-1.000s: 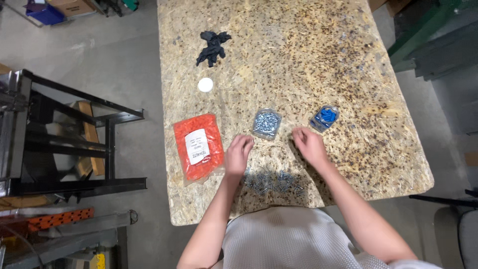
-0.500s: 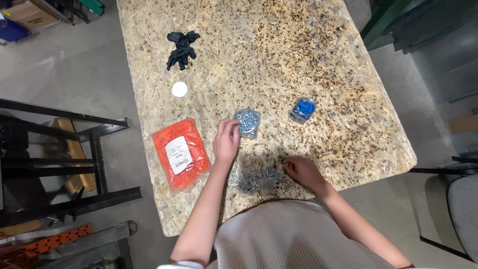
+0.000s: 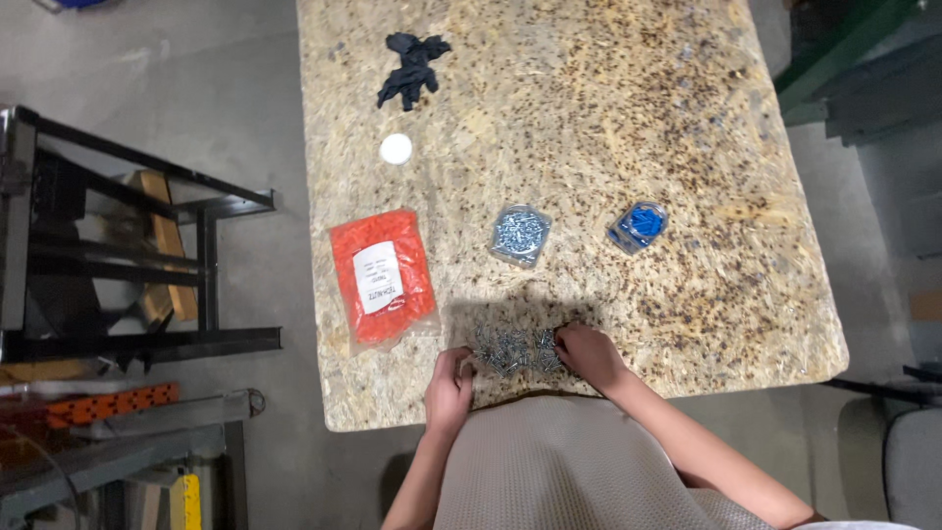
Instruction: The person repeatedly picks up small metal fasteners from a pile on a workbench and places them into a clear plastic bag. The person uses both hands to gather and transfer the fasteners. The task continues throughout the clip without a visible final state.
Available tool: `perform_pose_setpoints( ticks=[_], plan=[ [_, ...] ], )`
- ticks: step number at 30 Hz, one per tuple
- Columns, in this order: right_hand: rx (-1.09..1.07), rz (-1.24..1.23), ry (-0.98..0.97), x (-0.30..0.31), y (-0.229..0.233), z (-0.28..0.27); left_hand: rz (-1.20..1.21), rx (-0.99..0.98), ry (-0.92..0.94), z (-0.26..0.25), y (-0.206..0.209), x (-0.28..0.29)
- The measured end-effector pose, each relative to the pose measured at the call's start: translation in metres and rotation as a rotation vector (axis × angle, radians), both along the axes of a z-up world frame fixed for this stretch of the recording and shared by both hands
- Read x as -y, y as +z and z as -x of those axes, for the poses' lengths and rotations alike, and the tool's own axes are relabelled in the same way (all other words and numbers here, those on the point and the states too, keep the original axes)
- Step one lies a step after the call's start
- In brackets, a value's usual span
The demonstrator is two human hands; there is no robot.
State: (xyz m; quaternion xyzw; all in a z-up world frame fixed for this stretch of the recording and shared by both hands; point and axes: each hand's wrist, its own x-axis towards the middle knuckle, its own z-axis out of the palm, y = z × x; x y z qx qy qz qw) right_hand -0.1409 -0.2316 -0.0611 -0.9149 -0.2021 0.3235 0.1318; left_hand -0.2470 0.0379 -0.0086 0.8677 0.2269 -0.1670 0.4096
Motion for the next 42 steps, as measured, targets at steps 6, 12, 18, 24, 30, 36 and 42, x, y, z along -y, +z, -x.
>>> perform_pose_setpoints(
  ticks=[6, 12, 18, 24, 30, 36, 42],
  plan=[
    [0.059, -0.04, 0.021, 0.01, -0.018, 0.003, 0.046, 0.136, 0.092, 0.02, -0.017, -0.002],
    [0.066, -0.084, -0.031, 0.013, -0.04, 0.009, 0.075, 0.171, 0.101, 0.023, -0.025, -0.002],
    [0.01, -0.1, -0.169, 0.007, 0.003, 0.007, 0.172, 0.253, 0.055, 0.022, -0.023, 0.001],
    [0.001, -0.192, -0.292, 0.007, 0.026, -0.001, 0.177, 0.255, -0.024, 0.025, -0.026, 0.001],
    [-0.37, -0.905, -1.023, 0.005, 0.034, -0.015, 0.198, 0.205, -0.052, 0.021, -0.002, 0.0],
    [-0.349, -1.158, -0.987, -0.002, 0.059, -0.058, 0.256, 0.179, -0.015, 0.016, 0.015, 0.001],
    [0.055, -0.945, -0.627, -0.028, 0.094, -0.131, 0.228, 0.199, -0.005, 0.012, 0.017, 0.0]
  ],
)
